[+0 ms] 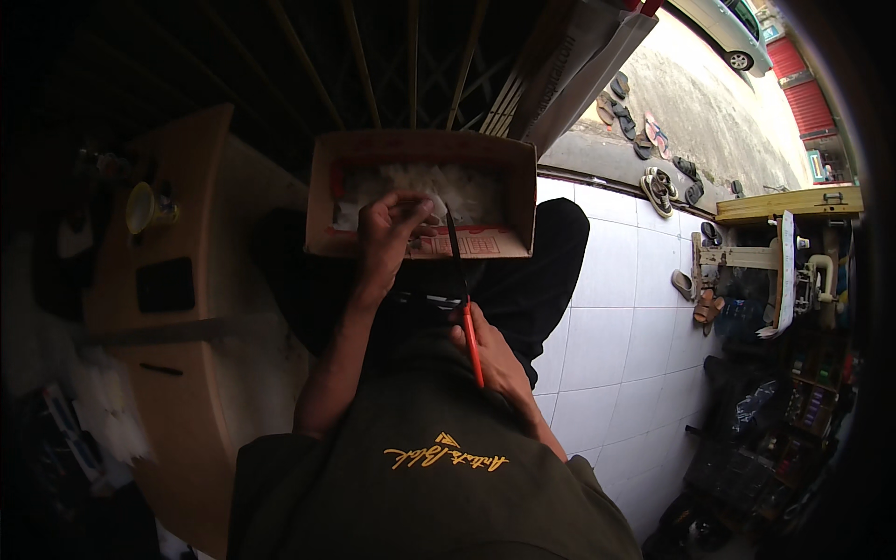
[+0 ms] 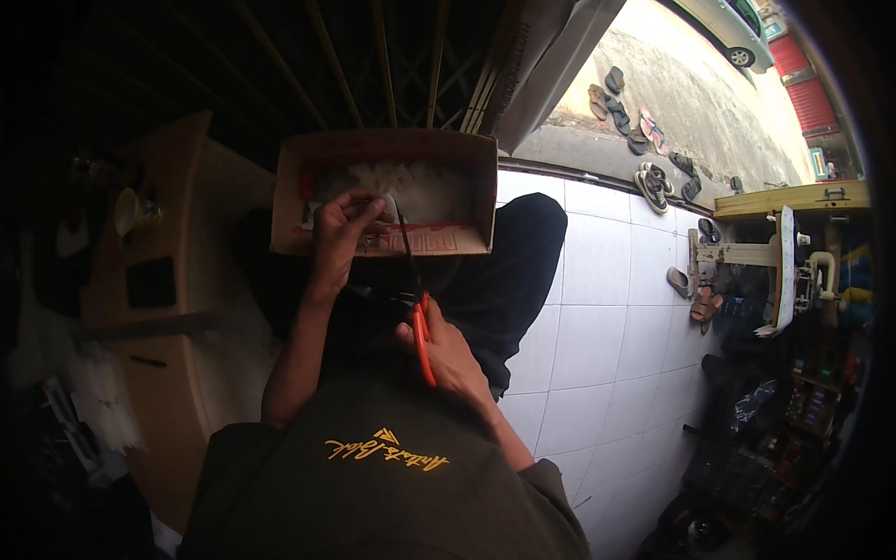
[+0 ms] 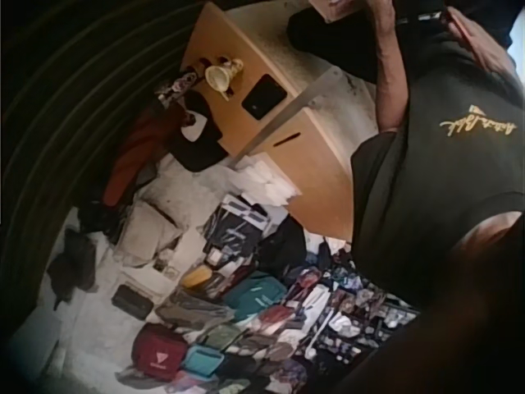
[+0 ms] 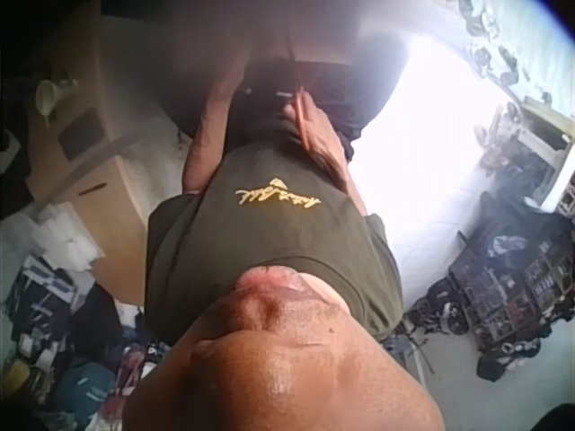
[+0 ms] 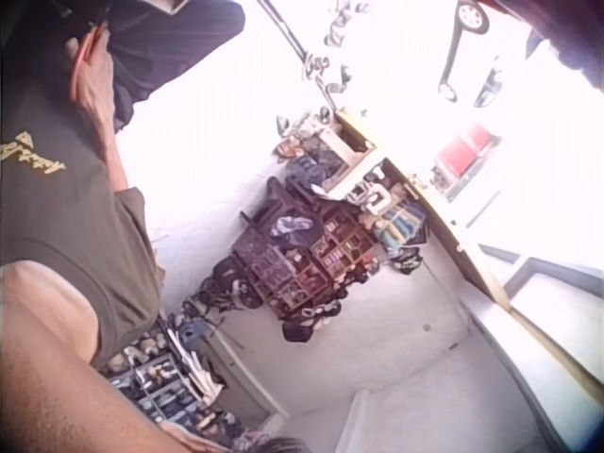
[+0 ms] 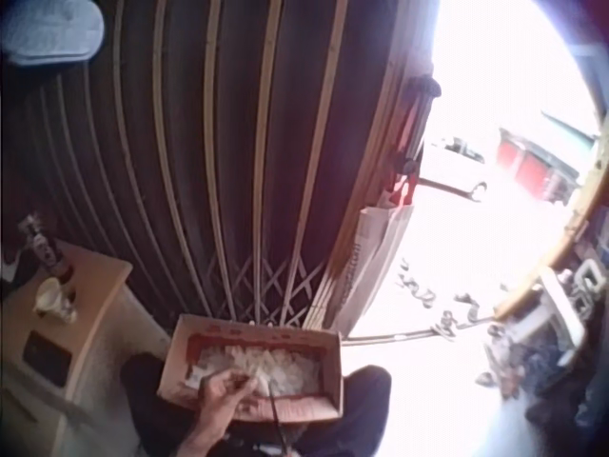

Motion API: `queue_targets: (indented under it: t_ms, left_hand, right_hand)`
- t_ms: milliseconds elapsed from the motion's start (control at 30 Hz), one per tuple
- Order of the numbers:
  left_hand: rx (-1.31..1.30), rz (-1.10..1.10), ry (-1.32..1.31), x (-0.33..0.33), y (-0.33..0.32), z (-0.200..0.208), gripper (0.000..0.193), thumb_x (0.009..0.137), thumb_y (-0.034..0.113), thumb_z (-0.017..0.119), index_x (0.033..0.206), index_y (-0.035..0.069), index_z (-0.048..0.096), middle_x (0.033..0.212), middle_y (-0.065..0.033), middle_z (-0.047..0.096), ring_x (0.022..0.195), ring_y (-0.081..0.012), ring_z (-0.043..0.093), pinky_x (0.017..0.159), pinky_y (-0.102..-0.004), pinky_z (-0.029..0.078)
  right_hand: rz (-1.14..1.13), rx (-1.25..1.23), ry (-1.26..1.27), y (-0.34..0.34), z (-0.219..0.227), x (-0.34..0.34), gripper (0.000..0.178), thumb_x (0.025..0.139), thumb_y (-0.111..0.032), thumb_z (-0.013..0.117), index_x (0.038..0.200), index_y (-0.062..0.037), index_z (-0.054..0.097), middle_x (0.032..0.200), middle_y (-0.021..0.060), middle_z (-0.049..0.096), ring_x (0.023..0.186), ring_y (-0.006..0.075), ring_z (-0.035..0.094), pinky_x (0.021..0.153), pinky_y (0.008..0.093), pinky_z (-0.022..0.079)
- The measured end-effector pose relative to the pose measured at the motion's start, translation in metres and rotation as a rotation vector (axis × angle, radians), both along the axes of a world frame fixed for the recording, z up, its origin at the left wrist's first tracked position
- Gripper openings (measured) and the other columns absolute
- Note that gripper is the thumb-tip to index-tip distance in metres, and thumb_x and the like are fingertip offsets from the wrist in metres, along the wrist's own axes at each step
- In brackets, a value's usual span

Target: The person cuts small pieces of white fabric using shears while holding the material over a cardboard box.

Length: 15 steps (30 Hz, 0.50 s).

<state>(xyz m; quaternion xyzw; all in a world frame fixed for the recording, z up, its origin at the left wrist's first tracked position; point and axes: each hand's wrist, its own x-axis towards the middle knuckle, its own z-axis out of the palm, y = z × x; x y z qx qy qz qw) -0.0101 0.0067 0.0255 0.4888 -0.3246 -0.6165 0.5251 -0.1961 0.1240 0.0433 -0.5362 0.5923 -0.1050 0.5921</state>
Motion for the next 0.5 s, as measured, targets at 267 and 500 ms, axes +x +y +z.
queue_targets:
  t_ms: [267, 500]
  left_hand:
    - [-0.037, -0.057, -0.055, 0.002, -0.001, -0.004, 0.018, 0.086, 0.007, 0.072, 0.102, 0.000, 0.066, 0.085, -0.0060, 0.070, 0.071, -0.0104, 0.066, 0.058, -0.0260, 0.059]
    - [-0.004, 0.002, -0.007, 0.005, 0.000, -0.004, 0.018, 0.086, 0.006, 0.072, 0.101, -0.002, 0.066, 0.087, -0.0087, 0.071, 0.072, -0.0117, 0.067, 0.059, -0.0269, 0.059]
  right_hand:
    - [-0.090, -0.034, -0.004, -0.035, 0.010, 0.015, 0.065, 0.091, -0.058, 0.055, 0.113, 0.0032, 0.052, 0.084, 0.0239, 0.063, 0.083, 0.0395, 0.062, 0.077, 0.0444, 0.045]
    - [-0.063, 0.001, -0.001, -0.026, 0.005, 0.006, 0.065, 0.092, -0.060, 0.053, 0.112, 0.0028, 0.053, 0.086, 0.0245, 0.063, 0.086, 0.0367, 0.064, 0.078, 0.0422, 0.045]
